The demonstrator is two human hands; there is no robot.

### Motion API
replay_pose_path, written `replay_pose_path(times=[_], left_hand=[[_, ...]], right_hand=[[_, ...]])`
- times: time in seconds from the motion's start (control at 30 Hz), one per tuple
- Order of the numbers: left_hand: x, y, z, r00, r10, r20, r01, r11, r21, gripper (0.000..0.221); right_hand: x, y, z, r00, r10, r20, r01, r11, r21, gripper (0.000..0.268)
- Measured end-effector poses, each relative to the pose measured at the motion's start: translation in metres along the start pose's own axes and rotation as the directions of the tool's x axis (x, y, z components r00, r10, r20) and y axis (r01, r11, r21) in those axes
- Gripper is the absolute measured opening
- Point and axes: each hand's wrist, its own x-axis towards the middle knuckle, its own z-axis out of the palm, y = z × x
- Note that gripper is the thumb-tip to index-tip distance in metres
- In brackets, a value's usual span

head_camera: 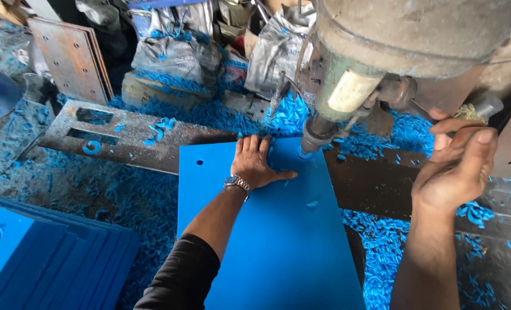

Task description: Drilling holes into blue plastic sheets using a drill press.

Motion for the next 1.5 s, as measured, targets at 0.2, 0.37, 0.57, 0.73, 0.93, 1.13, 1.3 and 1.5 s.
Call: replay_pose_path(times=[0.2,0.37,0.57,0.73,0.93,1.13,1.3,1.5], left_hand=[[0.000,-0.005,0.007,0.996,0.010,-0.088,-0.011,1.000,-0.009,0.133],[0.001,-0.001,-0.003,1.000,-0.002,-0.015,0.002,0.999,-0.032,0.135],[0.005,-0.003,-0.006,1.000,-0.011,-0.002,0.011,1.000,0.001,0.137],[0.001,-0.002,0.001,0.997,0.012,-0.070,-0.011,1.000,0.023,0.133],[-0.004,-0.001,0.002,0.998,0.016,-0.058,-0.018,0.999,-0.034,0.132],[-0.004,-0.002,0.003,0.997,0.023,-0.080,-0.024,1.000,-0.014,0.133],[0.000,0.000,-0.002,1.000,-0.003,-0.029,0.002,1.000,-0.006,0.136],[0.000,0.000,-0.006,0.999,-0.015,0.037,0.015,1.000,-0.016,0.137]], right_hand=[[-0.012,-0.003,0.004,0.997,0.072,0.010,-0.072,0.986,0.152,0.032],[-0.007,0.000,-0.001,0.999,0.046,0.015,-0.047,0.994,0.099,0.032],[-0.004,0.004,0.003,0.997,0.070,-0.027,-0.067,0.992,0.109,0.030],[-0.015,-0.001,0.009,0.996,0.086,-0.039,-0.077,0.981,0.176,0.031],[-0.016,0.001,0.005,0.997,0.063,-0.044,-0.055,0.987,0.153,0.028],[-0.012,0.003,0.001,0.994,0.086,-0.062,-0.077,0.989,0.126,0.031],[-0.002,0.003,0.016,0.997,-0.064,-0.044,0.067,0.995,0.072,0.033],[0.088,0.039,-0.020,0.993,0.061,0.099,-0.068,0.995,0.067,0.050]])
